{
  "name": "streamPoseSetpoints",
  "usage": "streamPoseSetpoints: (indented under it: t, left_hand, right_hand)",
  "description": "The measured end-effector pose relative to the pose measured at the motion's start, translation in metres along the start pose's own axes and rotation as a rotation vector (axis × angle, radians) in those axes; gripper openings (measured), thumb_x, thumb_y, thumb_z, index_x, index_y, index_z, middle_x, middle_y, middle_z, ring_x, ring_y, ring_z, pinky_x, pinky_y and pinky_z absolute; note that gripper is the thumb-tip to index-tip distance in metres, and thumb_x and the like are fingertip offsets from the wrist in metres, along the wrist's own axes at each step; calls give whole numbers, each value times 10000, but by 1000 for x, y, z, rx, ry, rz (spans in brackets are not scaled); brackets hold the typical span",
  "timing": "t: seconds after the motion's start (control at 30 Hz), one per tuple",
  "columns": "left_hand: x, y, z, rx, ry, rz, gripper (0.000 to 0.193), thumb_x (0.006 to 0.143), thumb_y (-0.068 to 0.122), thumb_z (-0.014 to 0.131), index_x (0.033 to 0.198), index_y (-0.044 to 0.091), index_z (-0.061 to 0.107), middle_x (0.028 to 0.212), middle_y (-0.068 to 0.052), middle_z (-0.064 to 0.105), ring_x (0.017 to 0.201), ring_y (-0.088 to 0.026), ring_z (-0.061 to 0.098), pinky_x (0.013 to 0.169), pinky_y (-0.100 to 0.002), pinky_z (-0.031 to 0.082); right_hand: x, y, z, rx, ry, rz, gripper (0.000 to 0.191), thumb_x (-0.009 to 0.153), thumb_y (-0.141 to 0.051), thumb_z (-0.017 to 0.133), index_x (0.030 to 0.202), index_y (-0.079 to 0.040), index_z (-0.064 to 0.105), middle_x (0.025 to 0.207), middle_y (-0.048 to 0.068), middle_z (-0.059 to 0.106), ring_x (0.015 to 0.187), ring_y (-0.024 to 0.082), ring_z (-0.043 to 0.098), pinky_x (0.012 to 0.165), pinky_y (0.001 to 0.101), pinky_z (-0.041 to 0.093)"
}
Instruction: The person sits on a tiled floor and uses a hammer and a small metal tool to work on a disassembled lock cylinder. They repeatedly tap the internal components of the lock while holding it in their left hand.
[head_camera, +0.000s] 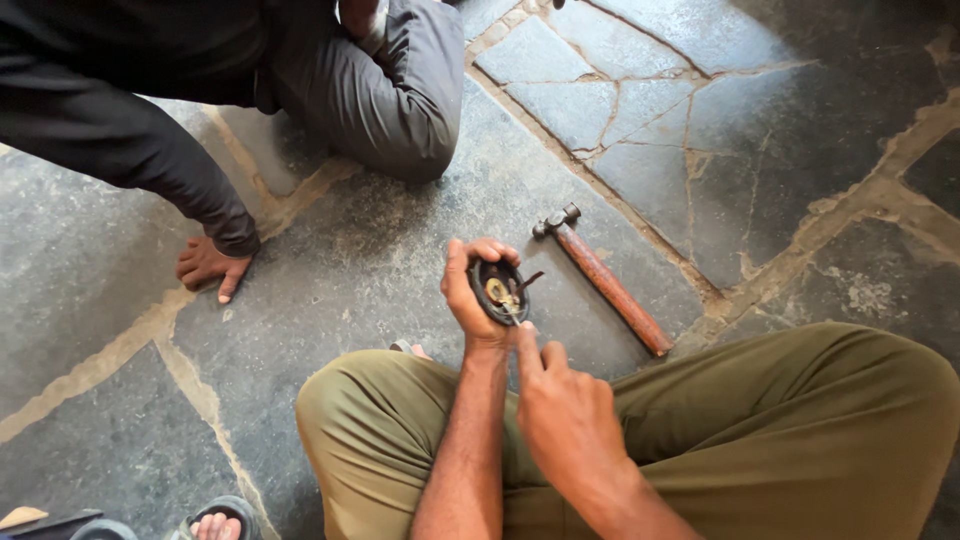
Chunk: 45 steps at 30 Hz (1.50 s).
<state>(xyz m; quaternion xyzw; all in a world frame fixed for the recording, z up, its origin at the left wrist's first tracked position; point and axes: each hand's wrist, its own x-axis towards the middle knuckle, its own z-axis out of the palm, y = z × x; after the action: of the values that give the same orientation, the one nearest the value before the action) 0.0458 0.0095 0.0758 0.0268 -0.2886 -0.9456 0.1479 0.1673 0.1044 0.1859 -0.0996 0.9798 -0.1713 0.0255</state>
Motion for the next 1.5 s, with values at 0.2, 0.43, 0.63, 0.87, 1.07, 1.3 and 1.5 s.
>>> streamPoseSetpoints:
  t: [0.2, 0.43, 0.63, 0.87, 1.07, 1.3, 1.5]
  left_hand:
    - [-9, 7, 12, 236, -61, -74, 516, 1125, 373, 391, 1052, -32, 703, 880, -174, 675, 797, -215, 630, 716, -319, 483]
    - [-3, 1, 3, 20, -66, -47, 560, 1137, 438, 388, 871, 6, 625, 1036, -169, 664, 876, -234, 652, 857, -363, 538]
    - [5, -6, -15, -133, 59, -104, 670, 1096, 526, 360, 785, 5, 643, 883, -152, 658, 803, -281, 672, 809, -409, 566]
    - [9, -12, -31, -98, 189, -63, 770, 1050, 663, 372, 755, 12, 660, 834, -139, 671, 731, -268, 652, 743, -374, 540]
    - [16, -17, -51, -19, 591, 21, 709, 1032, 764, 465, 721, 129, 517, 719, -55, 525, 623, -195, 510, 659, -393, 500]
    - [11, 5, -37, -564, 157, -293, 700, 940, 725, 553, 800, 45, 642, 848, -112, 677, 785, -253, 652, 832, -398, 538]
    - [4, 19, -2, -609, 105, -416, 774, 949, 760, 527, 876, 7, 691, 917, -148, 704, 889, -292, 698, 917, -445, 567]
  right_hand:
    - [-3, 8, -16, 67, -3, 5, 544, 858, -90, 602, 1390, 13, 562, 826, 161, 640, 578, 355, 683, 539, 485, 547]
    - [-1, 7, -16, 62, -20, 3, 581, 835, -81, 619, 1407, -11, 539, 907, 160, 642, 591, 365, 692, 540, 486, 555]
    - [-4, -8, 3, -99, -54, -25, 737, 752, -64, 641, 1457, 59, 466, 931, 153, 617, 609, 305, 719, 474, 396, 571]
    - [-3, -8, 22, -190, 49, -1, 657, 817, -146, 621, 1455, -34, 511, 905, 83, 621, 522, 218, 707, 440, 340, 562]
    - [-9, -14, 56, -361, 2, -38, 607, 890, -40, 564, 1474, 81, 454, 881, 103, 623, 520, 205, 684, 411, 331, 558]
    - [-10, 32, 41, -76, 182, 20, 599, 839, -65, 599, 1430, -12, 515, 860, 124, 654, 562, 301, 673, 492, 421, 546]
    - [-15, 33, -7, 155, 475, -8, 509, 882, -58, 638, 1388, -103, 607, 793, 100, 617, 607, 317, 624, 544, 445, 492]
